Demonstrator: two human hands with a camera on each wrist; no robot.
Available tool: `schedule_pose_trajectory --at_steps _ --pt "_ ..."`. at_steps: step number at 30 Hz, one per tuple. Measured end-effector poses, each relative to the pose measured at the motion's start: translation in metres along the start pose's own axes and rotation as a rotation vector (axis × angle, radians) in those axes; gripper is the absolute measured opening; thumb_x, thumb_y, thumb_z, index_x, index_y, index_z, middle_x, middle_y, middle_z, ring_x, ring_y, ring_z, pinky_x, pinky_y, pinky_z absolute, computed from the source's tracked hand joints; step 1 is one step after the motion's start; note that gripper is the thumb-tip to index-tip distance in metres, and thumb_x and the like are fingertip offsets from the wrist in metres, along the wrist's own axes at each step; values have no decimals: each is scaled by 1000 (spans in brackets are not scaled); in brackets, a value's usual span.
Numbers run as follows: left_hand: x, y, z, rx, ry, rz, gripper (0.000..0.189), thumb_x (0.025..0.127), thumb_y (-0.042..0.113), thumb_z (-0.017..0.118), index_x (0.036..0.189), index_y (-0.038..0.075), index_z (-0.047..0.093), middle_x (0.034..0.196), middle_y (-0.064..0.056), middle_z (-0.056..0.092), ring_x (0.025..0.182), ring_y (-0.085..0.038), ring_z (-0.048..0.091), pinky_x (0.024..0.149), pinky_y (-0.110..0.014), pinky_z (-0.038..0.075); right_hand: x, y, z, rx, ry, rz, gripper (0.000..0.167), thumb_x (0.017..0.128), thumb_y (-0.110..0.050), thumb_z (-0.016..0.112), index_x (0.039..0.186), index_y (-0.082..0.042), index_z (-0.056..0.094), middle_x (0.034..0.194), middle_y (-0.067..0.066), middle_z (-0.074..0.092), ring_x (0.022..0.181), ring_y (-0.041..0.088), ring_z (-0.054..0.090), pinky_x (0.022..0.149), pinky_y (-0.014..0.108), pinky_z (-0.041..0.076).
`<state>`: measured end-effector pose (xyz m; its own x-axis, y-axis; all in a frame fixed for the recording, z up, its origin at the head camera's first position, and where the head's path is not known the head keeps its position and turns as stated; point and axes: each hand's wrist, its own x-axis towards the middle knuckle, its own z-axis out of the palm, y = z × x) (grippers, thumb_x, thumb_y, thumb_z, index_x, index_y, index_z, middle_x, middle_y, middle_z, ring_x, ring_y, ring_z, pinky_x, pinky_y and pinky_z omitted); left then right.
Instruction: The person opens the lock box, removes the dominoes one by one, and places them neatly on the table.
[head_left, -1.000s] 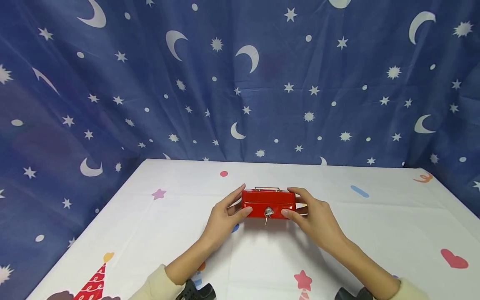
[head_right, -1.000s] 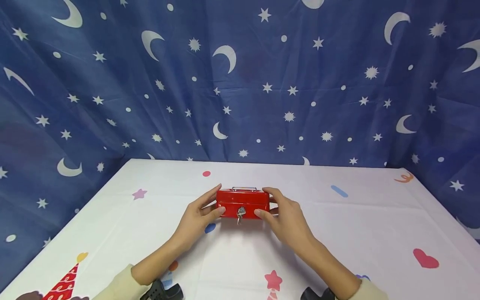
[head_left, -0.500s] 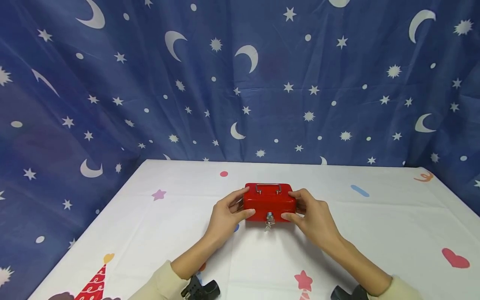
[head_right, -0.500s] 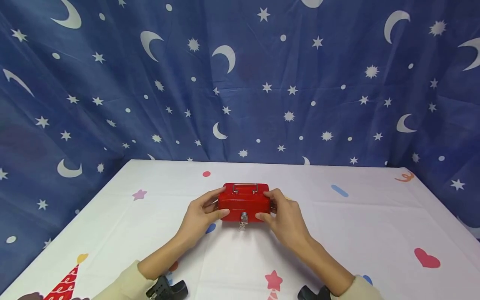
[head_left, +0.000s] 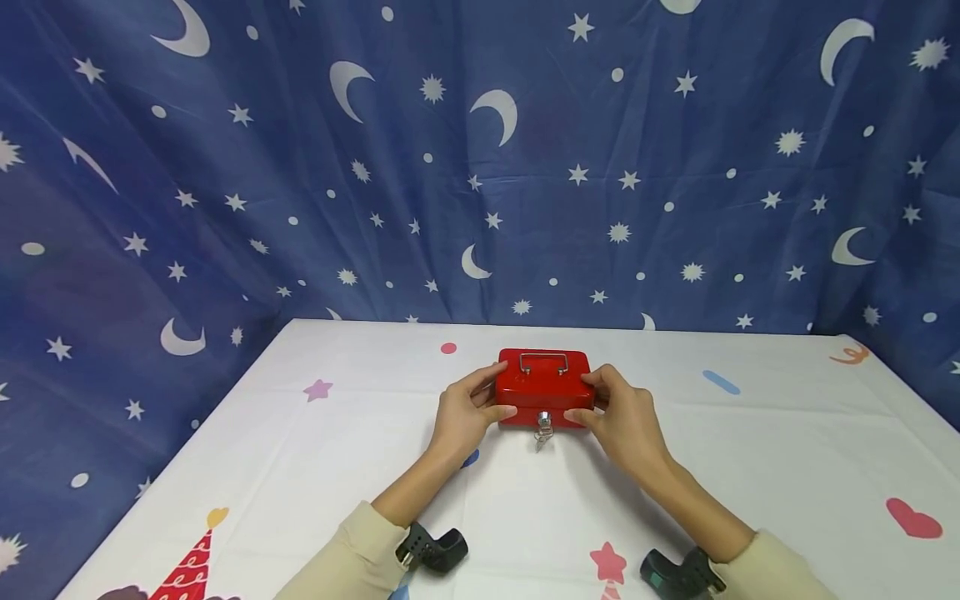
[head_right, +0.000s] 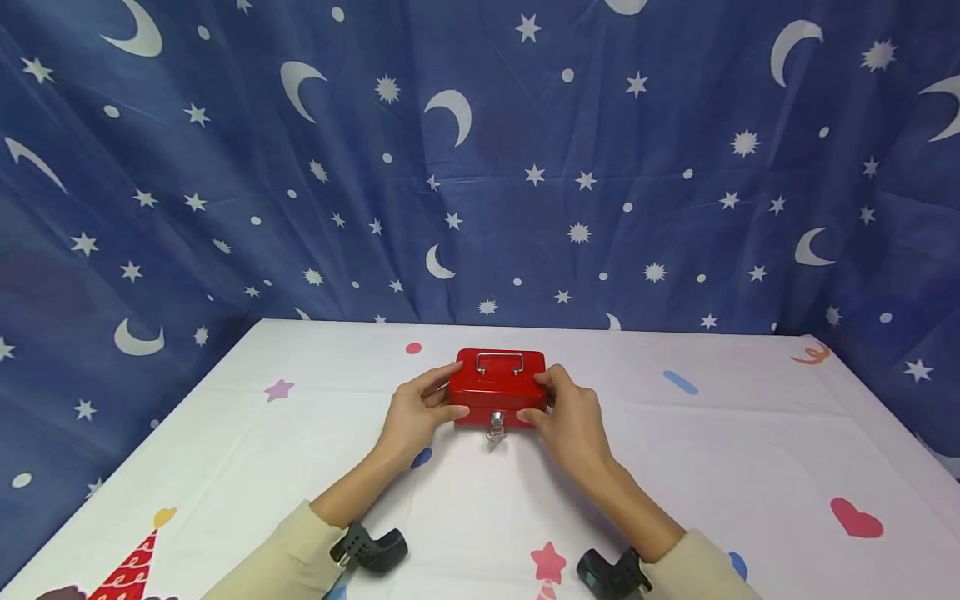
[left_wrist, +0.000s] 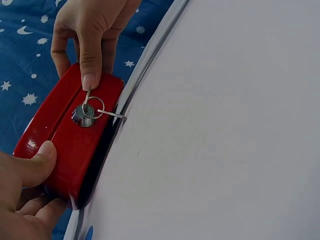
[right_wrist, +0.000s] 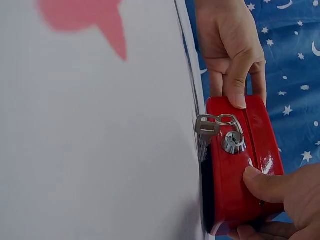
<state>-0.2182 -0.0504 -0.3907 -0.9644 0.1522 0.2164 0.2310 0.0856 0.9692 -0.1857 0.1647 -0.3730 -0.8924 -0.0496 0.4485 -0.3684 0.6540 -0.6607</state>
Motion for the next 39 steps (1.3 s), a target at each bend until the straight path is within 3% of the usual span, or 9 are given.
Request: schedule_pose_trajectory --at_steps 8,15,24,29,32,36,39 --pt "12 -8 1 29 21 61 61 76 -10 74 133 5 57 136 -17 52 117 -31 55 87 -33 50 11 6 7 -15 18 -4 49 71 0 83 111 5 56 102 25 67 92 38 67 84 45 52" --pt "20 -9 0 15 23 63 64 76 -13 72 135 4 54 138 -16 49 120 -30 53 88 -31 50 19 8 13 -21 28 -3 49 70 0 83 110 5 56 103 25 67 93 38 66 85 45 52" --pt "27 -13 0 -12 13 89 64 77 -16 69 137 -1 50 142 -19 44 123 -35 48 90 -37 47 25 12 18 -27 39 18 49 69 0 84 109 5 57 103 26 67 94 38 66 86 45 51" --pt "20 5 -1 8 -1 94 62 78 -19 66 136 -8 47 142 -25 39 124 -40 45 91 -40 46 25 13 20 -34 53 8 49 67 -1 86 107 5 58 101 25 67 92 38 67 84 45 52" --pt "21 1 -1 8 6 104 63 78 -18 67 136 -6 48 143 -24 40 124 -39 46 90 -39 47 26 14 21 -45 62 -1 49 66 -1 86 106 5 58 100 25 68 91 37 67 84 45 53" --pt "29 -19 -1 7 23 94 65 77 -14 70 137 3 51 144 -16 42 124 -33 48 90 -34 48 25 16 23 -61 67 -12 49 66 -3 87 106 5 58 100 25 68 90 37 67 84 45 53" --pt "28 -19 -2 16 31 91 65 78 -13 71 137 4 52 144 -13 44 124 -31 49 89 -32 49 25 16 23 -70 68 -21 50 66 -3 87 106 5 58 100 25 68 90 38 67 84 45 53"
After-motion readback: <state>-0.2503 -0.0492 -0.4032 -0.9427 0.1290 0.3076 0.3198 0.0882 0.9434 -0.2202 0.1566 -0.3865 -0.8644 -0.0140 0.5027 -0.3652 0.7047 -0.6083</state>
